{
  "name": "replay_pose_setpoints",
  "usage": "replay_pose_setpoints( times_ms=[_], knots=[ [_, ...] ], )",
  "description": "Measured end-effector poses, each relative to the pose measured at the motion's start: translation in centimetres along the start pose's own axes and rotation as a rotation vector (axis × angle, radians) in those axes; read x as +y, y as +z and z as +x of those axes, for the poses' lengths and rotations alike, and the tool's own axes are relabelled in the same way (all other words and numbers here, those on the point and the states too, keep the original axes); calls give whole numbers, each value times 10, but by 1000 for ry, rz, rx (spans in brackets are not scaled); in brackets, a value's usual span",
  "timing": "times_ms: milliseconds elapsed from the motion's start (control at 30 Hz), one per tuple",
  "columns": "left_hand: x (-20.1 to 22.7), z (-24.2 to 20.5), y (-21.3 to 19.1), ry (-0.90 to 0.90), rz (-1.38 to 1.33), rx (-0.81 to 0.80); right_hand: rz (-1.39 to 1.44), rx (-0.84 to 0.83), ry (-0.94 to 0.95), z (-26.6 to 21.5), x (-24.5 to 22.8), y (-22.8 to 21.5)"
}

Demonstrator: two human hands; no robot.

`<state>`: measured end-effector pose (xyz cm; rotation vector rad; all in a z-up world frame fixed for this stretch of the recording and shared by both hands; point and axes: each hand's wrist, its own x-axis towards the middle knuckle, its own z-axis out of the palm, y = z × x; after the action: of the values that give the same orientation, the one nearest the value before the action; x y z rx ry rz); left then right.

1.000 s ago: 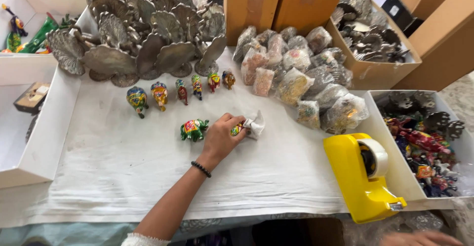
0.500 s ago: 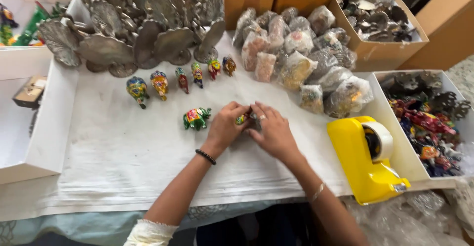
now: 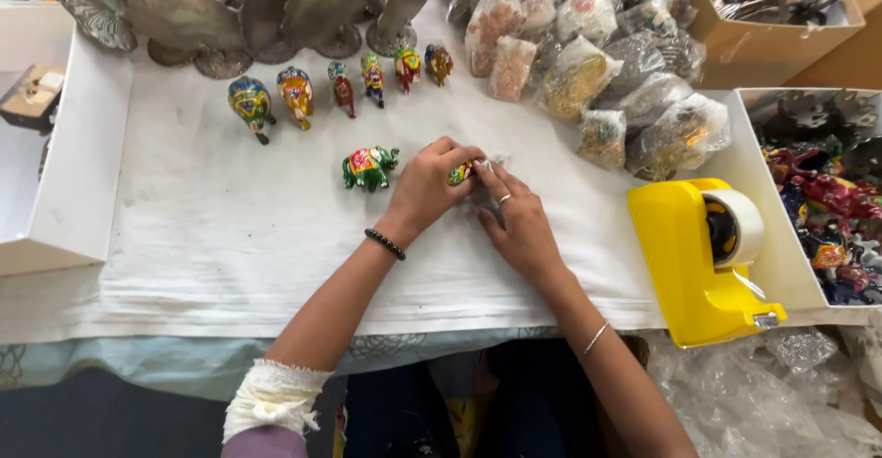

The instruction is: The person wipes small, colorful elephant figurines with a white cloth on a table covered with a white sheet. The person handles the figurines one by one, cleaning them thoroughly before placing them back in a line. Other items like silver leaf-shaped decor and bubble-wrapped packages are visible on the table.

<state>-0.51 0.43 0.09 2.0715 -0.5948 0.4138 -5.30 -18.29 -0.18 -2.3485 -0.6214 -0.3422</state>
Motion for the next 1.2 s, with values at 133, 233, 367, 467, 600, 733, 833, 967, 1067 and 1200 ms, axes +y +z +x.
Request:
replay_pose_setpoints(
  times_ms=[133, 233, 367, 467, 600, 733, 833, 967, 1067, 1200],
  knots=[
    [-2, 1, -2, 44, 42, 8, -64, -19, -43, 14, -1, -15],
    [2, 1, -2, 40, 21, 22, -164, -140, -4, 43, 4, -38],
    [-6, 11, -3, -224, -297, 58, -108, -62, 12, 79, 8, -53],
    [-39, 13, 9, -530, -985, 48, 366, 199, -377, 90, 54, 0],
    [-29, 18, -9, -653, -1500, 26, 25, -63, -501, 86, 1, 20],
    [-50, 10, 6, -639, -1624, -52, 48, -8, -360, 83, 12, 20],
    [-50, 11, 12, -544, -1633, -117, 172, 59, -216, 85, 22, 16],
    [-37, 12, 13, -664, -1418, -58, 431, 141, -7, 79, 31, 14],
    [-28, 19, 6, -733, -1284, -115, 433, 180, 116, 80, 36, 7],
    [-31, 14, 9, -756, -1244, -148, 299, 272, 55, 74, 28, 3]
  ],
)
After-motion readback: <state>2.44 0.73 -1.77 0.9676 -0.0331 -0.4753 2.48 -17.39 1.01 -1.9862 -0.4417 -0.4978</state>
